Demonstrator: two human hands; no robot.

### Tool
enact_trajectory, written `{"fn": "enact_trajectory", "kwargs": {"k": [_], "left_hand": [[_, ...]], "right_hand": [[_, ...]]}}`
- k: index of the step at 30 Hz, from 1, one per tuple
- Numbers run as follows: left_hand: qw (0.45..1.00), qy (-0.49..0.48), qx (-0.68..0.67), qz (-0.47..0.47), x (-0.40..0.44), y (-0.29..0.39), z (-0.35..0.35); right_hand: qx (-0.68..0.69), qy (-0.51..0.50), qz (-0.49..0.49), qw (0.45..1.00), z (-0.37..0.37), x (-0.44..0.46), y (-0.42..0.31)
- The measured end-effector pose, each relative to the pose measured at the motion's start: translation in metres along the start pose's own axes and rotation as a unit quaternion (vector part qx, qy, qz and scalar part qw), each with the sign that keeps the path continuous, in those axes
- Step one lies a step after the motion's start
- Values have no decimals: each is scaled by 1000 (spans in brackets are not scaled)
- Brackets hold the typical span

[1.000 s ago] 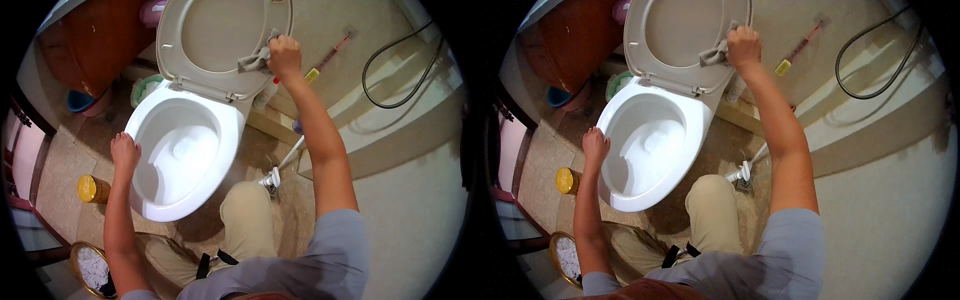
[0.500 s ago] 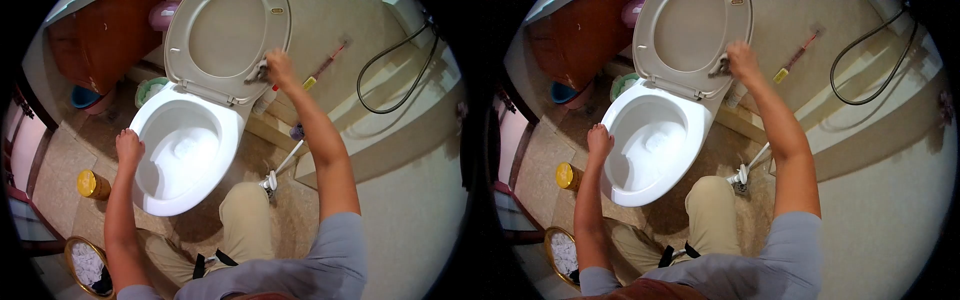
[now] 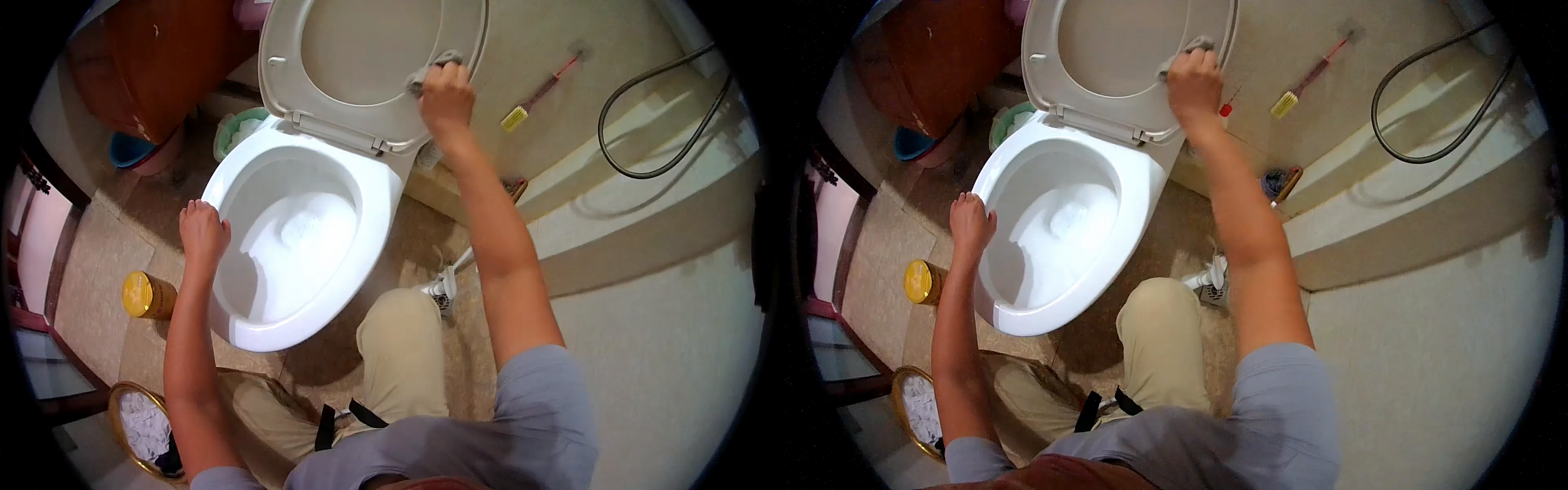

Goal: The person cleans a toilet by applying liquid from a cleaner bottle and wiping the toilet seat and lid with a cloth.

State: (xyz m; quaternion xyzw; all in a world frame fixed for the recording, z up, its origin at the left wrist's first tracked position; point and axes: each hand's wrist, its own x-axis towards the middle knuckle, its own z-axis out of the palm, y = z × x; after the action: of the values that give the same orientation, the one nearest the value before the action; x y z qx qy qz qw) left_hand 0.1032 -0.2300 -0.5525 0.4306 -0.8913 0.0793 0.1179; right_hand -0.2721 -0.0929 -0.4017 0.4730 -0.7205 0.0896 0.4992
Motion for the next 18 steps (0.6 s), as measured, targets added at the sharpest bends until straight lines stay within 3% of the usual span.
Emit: {"fn": "enact_trajectory", "kwargs": {"k": [6,9,12,18], "left_hand": [[1000,22,-10,4,-3,-4,6],[1000,-9,-27,-10,-3,-3,3],[999,-10,-37,-17,-1,-4,4],[999,34,-43,-2,-5,-10,8]], "right_hand": [[9,-3,-50,999,18,-44,-38],[18,-43,-123,991,21,-63,-41],[56,17,-159,986,41,-91,-49],[94,-126,-149,976,29,-76,-28]]}}
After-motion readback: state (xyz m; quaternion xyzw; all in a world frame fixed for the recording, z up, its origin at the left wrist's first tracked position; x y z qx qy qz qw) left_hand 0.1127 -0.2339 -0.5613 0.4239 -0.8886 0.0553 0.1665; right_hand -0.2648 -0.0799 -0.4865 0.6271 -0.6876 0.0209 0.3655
